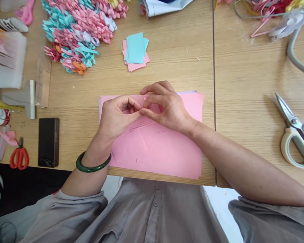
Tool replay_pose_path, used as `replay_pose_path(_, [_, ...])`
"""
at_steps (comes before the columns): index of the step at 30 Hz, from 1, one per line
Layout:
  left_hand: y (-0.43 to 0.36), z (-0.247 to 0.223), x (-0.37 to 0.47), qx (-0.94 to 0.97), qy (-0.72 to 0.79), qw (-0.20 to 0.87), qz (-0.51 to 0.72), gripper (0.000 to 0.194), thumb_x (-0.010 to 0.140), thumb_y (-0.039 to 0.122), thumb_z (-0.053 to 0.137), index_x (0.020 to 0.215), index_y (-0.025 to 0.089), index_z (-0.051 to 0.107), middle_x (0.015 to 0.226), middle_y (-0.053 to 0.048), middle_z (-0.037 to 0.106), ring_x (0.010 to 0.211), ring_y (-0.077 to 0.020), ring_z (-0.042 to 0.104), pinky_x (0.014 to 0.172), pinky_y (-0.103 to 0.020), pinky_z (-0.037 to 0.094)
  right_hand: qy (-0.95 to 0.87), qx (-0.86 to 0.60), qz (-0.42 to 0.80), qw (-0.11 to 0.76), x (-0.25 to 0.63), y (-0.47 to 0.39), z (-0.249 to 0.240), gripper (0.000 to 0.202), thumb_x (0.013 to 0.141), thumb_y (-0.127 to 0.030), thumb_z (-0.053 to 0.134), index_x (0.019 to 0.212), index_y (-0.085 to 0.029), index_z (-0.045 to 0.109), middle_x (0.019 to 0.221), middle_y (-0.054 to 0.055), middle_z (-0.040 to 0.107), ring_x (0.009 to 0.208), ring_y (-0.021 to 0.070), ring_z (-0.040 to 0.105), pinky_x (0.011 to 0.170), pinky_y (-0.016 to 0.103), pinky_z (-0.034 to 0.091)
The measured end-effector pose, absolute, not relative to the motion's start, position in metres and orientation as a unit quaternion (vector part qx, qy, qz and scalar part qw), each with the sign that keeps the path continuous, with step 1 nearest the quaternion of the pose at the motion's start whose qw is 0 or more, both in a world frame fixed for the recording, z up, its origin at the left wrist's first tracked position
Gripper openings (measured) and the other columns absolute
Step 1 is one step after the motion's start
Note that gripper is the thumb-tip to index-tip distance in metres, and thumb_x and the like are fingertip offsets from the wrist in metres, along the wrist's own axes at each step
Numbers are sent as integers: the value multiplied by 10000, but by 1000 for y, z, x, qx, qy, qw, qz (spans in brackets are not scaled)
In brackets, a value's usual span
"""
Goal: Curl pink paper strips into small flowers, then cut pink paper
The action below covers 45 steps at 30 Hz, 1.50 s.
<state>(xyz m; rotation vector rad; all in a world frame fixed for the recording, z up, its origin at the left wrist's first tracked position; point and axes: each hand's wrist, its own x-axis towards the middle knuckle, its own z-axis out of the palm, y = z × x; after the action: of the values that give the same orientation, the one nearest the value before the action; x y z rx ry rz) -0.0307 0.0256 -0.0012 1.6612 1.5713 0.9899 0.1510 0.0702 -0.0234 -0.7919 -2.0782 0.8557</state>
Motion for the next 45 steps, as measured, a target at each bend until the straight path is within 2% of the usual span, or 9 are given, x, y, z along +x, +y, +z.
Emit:
replay_pose_path(5, [26,0,-30,632,580,339,386,204,733,295,809,685,172,652,676,9,676,594,-88,571,565,-212,472,-790,-307,369,383,152,72,-23,218,851,-469,706,810,-255,716,1132,48,697,1111,247,592,1002,472,471])
replay_pose_path(10, [28,3,-30,635,568,350,389,217,744,306,801,689,170,641,670,10,667,575,-82,563,537,-201,461,-773,-304,402,385,153,72,-21,235,841,-485,713,809,-253,716,1130,44,706,1124,246,587,1022,480,461])
replay_pose_path(16, [28,3,-32,632,561,377,379,148,723,214,787,700,167,649,693,12,676,607,-86,592,560,-194,492,-767,-312,416,377,154,71,-20,243,842,-493,709,776,-259,715,1139,34,705,1140,242,577,1035,465,457])
replay_pose_path(22, [29,6,-35,569,530,498,384,172,675,186,816,814,164,716,801,-6,731,706,-119,672,670,-240,580,-754,-338,401,395,152,71,-21,279,868,-496,676,767,-236,690,1120,49,709,1118,245,592,1013,469,467])
replay_pose_path(26, [30,6,-35,531,529,541,382,165,744,244,783,889,172,749,858,-27,758,739,-148,711,720,-296,616,-750,-351,385,408,153,72,-20,300,873,-504,666,758,-227,679,1101,55,715,1095,247,603,1012,479,466])
replay_pose_path(32, [30,2,-33,523,561,500,403,86,814,257,721,826,177,750,720,-7,717,658,-132,691,662,-274,612,-760,-359,373,393,153,71,-19,280,892,-493,643,786,-240,697,1115,49,714,1109,247,595,1008,475,474])
replay_pose_path(40, [30,0,-33,511,572,485,420,157,809,327,750,847,175,745,725,-5,700,654,-115,672,656,-251,615,-765,-355,361,397,152,71,-22,183,879,-425,671,843,-252,716,1113,49,713,1099,259,601,1007,506,470])
replay_pose_path(45, [28,0,-28,559,580,411,427,124,828,296,730,836,171,728,809,-20,740,677,-108,682,656,-216,583,-772,-346,345,406,152,71,-23,134,864,-381,695,840,-251,714,1096,41,713,1082,245,607,985,487,474])
